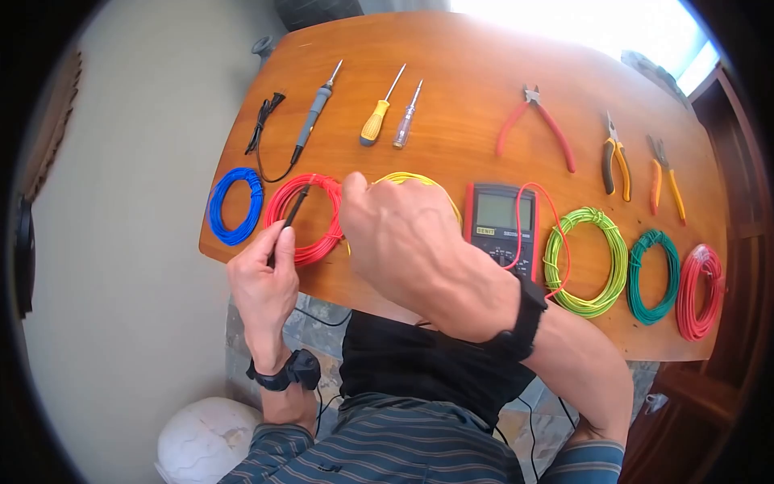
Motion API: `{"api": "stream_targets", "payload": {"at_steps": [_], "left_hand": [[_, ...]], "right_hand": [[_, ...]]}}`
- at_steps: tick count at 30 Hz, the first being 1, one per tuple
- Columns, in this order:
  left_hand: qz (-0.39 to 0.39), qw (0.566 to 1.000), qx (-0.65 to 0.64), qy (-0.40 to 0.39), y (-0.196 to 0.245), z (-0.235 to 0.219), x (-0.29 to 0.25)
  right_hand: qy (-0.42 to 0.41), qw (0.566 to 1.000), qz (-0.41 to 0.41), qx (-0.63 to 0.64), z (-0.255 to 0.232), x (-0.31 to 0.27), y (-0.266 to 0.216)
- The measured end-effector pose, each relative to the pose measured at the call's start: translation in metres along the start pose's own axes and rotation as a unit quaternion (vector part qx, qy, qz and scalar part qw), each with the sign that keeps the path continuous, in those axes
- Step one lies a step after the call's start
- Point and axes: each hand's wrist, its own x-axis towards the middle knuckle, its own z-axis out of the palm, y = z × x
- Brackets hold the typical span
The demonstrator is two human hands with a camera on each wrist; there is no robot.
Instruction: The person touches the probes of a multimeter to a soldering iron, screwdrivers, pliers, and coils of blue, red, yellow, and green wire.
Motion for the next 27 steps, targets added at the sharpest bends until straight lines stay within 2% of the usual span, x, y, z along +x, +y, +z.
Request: {"api": "stream_targets", "payload": {"at_steps": [3, 5, 7, 11, 13, 14, 16, 20, 22, 27], "left_hand": [[0.002, 0.998, 0.051, -0.039, -0.006, 0.004, 0.002], [-0.005, 0.997, 0.057, -0.050, -0.007, 0.005, 0.002], [-0.032, 0.999, -0.016, -0.011, -0.006, 0.006, 0.002], [-0.031, 0.999, -0.027, -0.003, -0.003, 0.004, 0.006], [-0.011, 0.996, 0.061, -0.058, -0.007, 0.006, 0.007], [-0.011, 0.996, 0.060, -0.058, -0.007, 0.008, 0.006], [-0.012, 0.999, 0.037, -0.019, -0.007, 0.010, 0.006], [-0.021, 1.000, 0.010, 0.000, -0.002, 0.007, 0.006], [-0.015, 0.995, 0.075, -0.064, -0.007, 0.006, 0.006], [-0.025, 1.000, 0.004, 0.004, -0.013, -0.002, 0.000]], "right_hand": [[-0.033, 0.999, -0.034, 0.004, 0.020, 0.002, -0.003], [-0.051, 0.997, -0.051, -0.041, 0.026, 0.001, -0.003], [-0.052, 0.997, -0.046, -0.037, 0.025, 0.002, -0.004], [-0.044, 0.998, -0.032, -0.042, 0.020, 0.010, -0.006], [-0.051, 0.997, -0.032, -0.053, 0.024, 0.017, -0.004], [-0.060, 0.996, -0.033, -0.063, 0.025, 0.019, -0.003], [-0.062, 0.995, -0.032, -0.070, 0.025, 0.023, -0.004], [-0.062, 0.997, -0.029, -0.042, 0.024, 0.021, -0.005], [-0.065, 0.996, -0.044, -0.040, 0.026, 0.015, -0.003], [-0.103, 0.994, -0.046, -0.009, 0.009, -0.011, -0.010]]}}
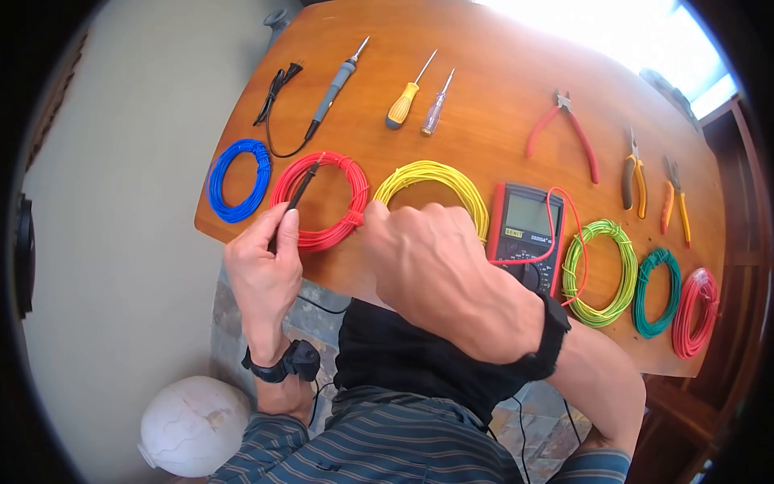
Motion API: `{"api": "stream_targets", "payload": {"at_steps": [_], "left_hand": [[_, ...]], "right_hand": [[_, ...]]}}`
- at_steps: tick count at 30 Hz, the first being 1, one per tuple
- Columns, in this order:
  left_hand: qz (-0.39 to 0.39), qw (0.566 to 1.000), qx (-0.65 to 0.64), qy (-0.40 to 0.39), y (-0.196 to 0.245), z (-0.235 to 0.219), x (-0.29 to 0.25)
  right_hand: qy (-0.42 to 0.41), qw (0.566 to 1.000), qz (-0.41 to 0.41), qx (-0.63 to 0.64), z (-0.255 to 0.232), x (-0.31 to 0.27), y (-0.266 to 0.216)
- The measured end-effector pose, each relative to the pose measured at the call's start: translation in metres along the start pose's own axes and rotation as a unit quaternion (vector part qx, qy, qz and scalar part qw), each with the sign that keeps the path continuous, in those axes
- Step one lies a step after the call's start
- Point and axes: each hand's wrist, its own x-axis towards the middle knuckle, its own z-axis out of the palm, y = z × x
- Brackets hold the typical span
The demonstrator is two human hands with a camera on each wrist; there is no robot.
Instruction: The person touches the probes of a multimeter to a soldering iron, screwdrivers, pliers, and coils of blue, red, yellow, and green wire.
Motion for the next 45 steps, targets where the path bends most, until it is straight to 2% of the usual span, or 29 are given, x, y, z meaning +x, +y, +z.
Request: {"api": "stream_targets", "payload": {"at_steps": [4, 13, 18, 23, 30, 33, 37, 41, 43, 45], "left_hand": [[-0.015, 0.999, -0.026, 0.023, 0.001, -0.011, -0.006], [-0.060, 0.997, -0.038, 0.017, -0.004, -0.022, -0.018], [-0.046, 0.998, -0.040, 0.017, -0.011, -0.021, -0.021], [-0.064, 0.997, -0.043, 0.025, -0.014, -0.024, -0.022], [-0.104, 0.992, -0.030, 0.066, -0.029, -0.032, -0.020], [-0.117, 0.989, -0.015, 0.083, -0.035, -0.036, -0.016], [-0.100, 0.992, -0.010, 0.082, -0.034, -0.037, -0.013], [-0.091, 0.992, 0.033, 0.084, -0.045, -0.037, -0.001], [-0.078, 0.990, 0.077, 0.084, -0.058, -0.042, 0.014], [-0.088, 0.987, 0.090, 0.097, -0.064, -0.047, 0.028]], "right_hand": [[0.000, 1.000, -0.022, 0.008, 0.004, -0.011, -0.002], [-0.019, 0.999, -0.041, -0.008, 0.001, -0.023, -0.009], [-0.010, 0.998, -0.047, -0.031, 0.004, -0.020, -0.013], [-0.036, 0.998, -0.028, -0.037, 0.001, -0.019, -0.016], [-0.018, 0.999, -0.026, -0.042, -0.003, -0.015, -0.017], [0.045, 0.998, -0.032, -0.023, -0.010, -0.007, -0.016], [0.074, 0.996, -0.035, -0.041, -0.013, 0.009, -0.016], [0.074, 0.995, -0.045, -0.044, -0.012, 0.026, -0.018], [0.045, 0.999, -0.025, -0.017, -0.016, 0.044, -0.020], [0.074, 0.996, -0.040, 0.012, -0.010, 0.065, -0.018]]}}
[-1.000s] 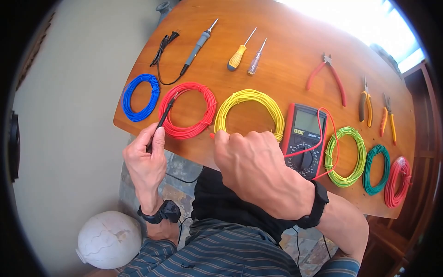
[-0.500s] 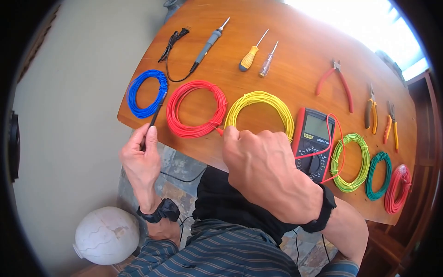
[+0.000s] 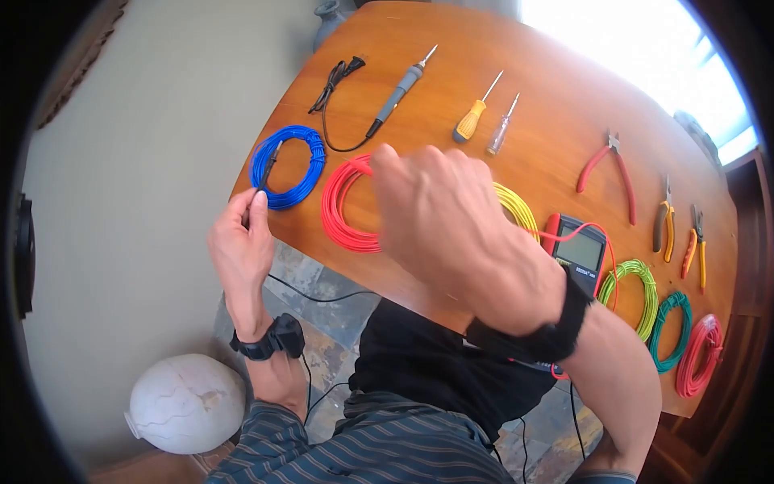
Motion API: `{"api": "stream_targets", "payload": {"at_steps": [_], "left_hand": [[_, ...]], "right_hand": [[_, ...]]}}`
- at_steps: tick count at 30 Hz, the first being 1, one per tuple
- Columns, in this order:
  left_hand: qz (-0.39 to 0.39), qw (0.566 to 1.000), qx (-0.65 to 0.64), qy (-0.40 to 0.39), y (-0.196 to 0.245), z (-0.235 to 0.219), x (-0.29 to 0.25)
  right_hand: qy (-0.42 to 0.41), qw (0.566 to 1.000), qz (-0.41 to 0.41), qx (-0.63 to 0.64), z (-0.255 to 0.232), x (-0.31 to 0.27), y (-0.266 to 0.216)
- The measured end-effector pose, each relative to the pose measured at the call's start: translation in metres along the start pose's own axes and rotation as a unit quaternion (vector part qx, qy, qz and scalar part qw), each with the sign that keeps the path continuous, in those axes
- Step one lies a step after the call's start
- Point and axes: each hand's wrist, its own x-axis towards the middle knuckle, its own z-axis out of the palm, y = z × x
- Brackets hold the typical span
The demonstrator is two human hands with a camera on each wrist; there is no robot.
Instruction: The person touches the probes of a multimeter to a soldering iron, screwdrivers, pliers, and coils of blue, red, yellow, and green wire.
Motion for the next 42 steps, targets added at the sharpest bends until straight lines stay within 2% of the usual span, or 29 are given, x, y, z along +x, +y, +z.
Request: {"api": "stream_targets", "payload": {"at_steps": [3, 6, 8, 13, 15, 17, 20, 24, 26, 33, 36, 38, 42], "left_hand": [[-0.012, 1.000, 0.017, 0.018, -0.005, 0.002, 0.020], [-0.007, 1.000, -0.016, 0.018, -0.010, 0.014, 0.031], [0.012, 0.999, 0.012, -0.029, -0.013, 0.019, 0.035], [0.026, 0.998, 0.039, -0.042, -0.017, 0.027, 0.037], [0.021, 0.997, 0.047, -0.053, -0.016, 0.024, 0.037], [0.015, 1.000, -0.016, 0.003, -0.013, 0.023, 0.036], [0.051, 0.999, -0.008, -0.008, -0.015, 0.027, 0.036], [0.065, 0.996, 0.042, -0.042, -0.020, 0.032, 0.036], [0.020, 1.000, -0.010, -0.021, -0.016, 0.032, 0.034], [0.052, 0.998, 0.028, -0.031, -0.020, 0.032, 0.032], [0.021, 0.999, -0.021, -0.021, -0.013, 0.029, 0.032], [0.057, 0.995, 0.054, -0.065, -0.020, 0.031, 0.032], [0.087, 0.994, 0.064, -0.028, -0.022, 0.031, 0.028]], "right_hand": [[0.039, 0.998, -0.016, 0.044, 0.016, 0.036, -0.004], [0.018, 0.998, 0.004, 0.058, 0.033, 0.065, -0.013], [-0.026, 0.999, -0.005, 0.046, 0.041, 0.079, -0.018], [-0.035, 0.999, 0.004, 0.025, 0.065, 0.101, -0.017], [-0.043, 0.999, 0.017, 0.024, 0.066, 0.105, -0.019], [-0.038, 0.999, 0.023, 0.016, 0.064, 0.104, -0.020], [-0.063, 0.998, 0.029, 0.009, 0.060, 0.106, -0.021], [-0.056, 0.998, 0.026, 0.010, 0.062, 0.106, -0.021], [-0.048, 0.999, 0.016, 0.009, 0.062, 0.105, -0.022], [-0.035, 0.999, 0.015, 0.012, 0.064, 0.105, -0.023], [-0.031, 0.999, 0.012, 0.010, 0.064, 0.104, -0.022], [-0.034, 0.999, 0.007, 0.005, 0.064, 0.104, -0.021], [0.001, 1.000, -0.005, 0.003, 0.050, 0.096, -0.020]]}}
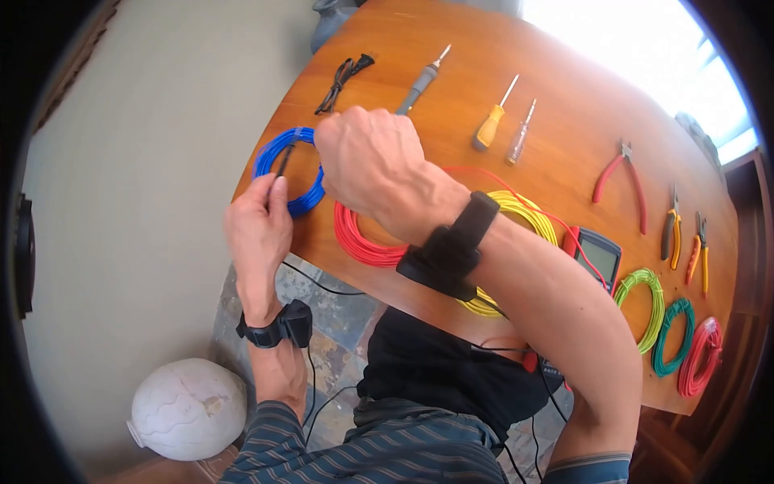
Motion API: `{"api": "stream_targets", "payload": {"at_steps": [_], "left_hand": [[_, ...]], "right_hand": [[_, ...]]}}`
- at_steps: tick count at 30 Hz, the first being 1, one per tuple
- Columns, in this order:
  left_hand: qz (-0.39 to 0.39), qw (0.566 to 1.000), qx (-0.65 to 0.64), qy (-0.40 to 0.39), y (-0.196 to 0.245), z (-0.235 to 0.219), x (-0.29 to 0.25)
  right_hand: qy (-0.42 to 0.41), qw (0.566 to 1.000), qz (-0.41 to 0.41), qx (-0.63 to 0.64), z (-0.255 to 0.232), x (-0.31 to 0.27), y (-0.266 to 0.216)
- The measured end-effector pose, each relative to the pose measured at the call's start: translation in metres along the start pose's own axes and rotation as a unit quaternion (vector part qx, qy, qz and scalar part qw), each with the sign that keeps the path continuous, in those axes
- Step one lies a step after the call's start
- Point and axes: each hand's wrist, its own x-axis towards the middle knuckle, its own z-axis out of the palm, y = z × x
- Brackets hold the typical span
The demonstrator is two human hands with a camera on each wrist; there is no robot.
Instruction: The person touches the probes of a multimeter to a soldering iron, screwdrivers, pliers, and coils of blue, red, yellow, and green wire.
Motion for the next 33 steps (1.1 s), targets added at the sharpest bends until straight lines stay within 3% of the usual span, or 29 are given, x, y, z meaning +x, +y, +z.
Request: {"api": "stream_targets", "payload": {"at_steps": [3, 5, 7, 9, 12, 13, 15, 16, 20, 23, 29, 32, 33], "left_hand": [[-0.007, 0.997, -0.069, 0.040, 0.013, -0.011, -0.006], [-0.040, 0.975, -0.204, 0.075, 0.021, -0.015, -0.013], [-0.066, 0.963, -0.254, 0.056, 0.032, -0.022, -0.021], [-0.078, 0.922, -0.379, 0.035, 0.054, -0.030, -0.029], [-0.035, 0.899, -0.437, 0.026, 0.084, -0.029, -0.044], [-0.031, 0.897, -0.439, 0.023, 0.092, -0.025, -0.045], [0.066, 0.906, -0.413, 0.066, 0.106, -0.020, -0.050], [0.092, 0.902, -0.415, 0.068, 0.113, -0.021, -0.055], [0.128, 0.883, -0.444, 0.081, 0.134, -0.016, -0.071], [0.163, 0.918, -0.360, 0.032, 0.143, -0.030, -0.085], [0.166, 0.913, -0.371, -0.037, 0.153, -0.033, -0.104], [0.157, 0.905, -0.394, -0.041, 0.159, -0.036, -0.108], [0.156, 0.909, -0.387, -0.007, 0.163, -0.041, -0.109]], "right_hand": [[0.018, 0.999, 0.033, 0.019, -0.011, -0.003, 0.004], [0.114, 0.989, 0.013, 0.098, -0.011, -0.008, 0.010], [0.115, 0.985, 0.012, 0.127, -0.019, -0.019, 0.008], [0.118, 0.981, 0.010, 0.155, -0.027, -0.033, 0.001], [0.159, 0.950, -0.005, 0.269, -0.042, -0.057, -0.016], [0.162, 0.950, -0.001, 0.266, -0.051, -0.064, -0.019], [0.100, 0.948, 0.059, 0.296, -0.069, -0.078, -0.023], [0.154, 0.958, 0.010, 0.241, -0.062, -0.081, -0.020], [0.171, 0.957, 0.030, 0.234, -0.069, -0.108, -0.013], [0.182, 0.955, 0.033, 0.232, -0.074, -0.126, -0.012], [0.203, 0.951, 0.039, 0.231, -0.080, -0.147, -0.007], [0.208, 0.950, 0.040, 0.230, -0.082, -0.155, -0.004], [0.209, 0.950, 0.040, 0.230, -0.083, -0.156, -0.003]]}}
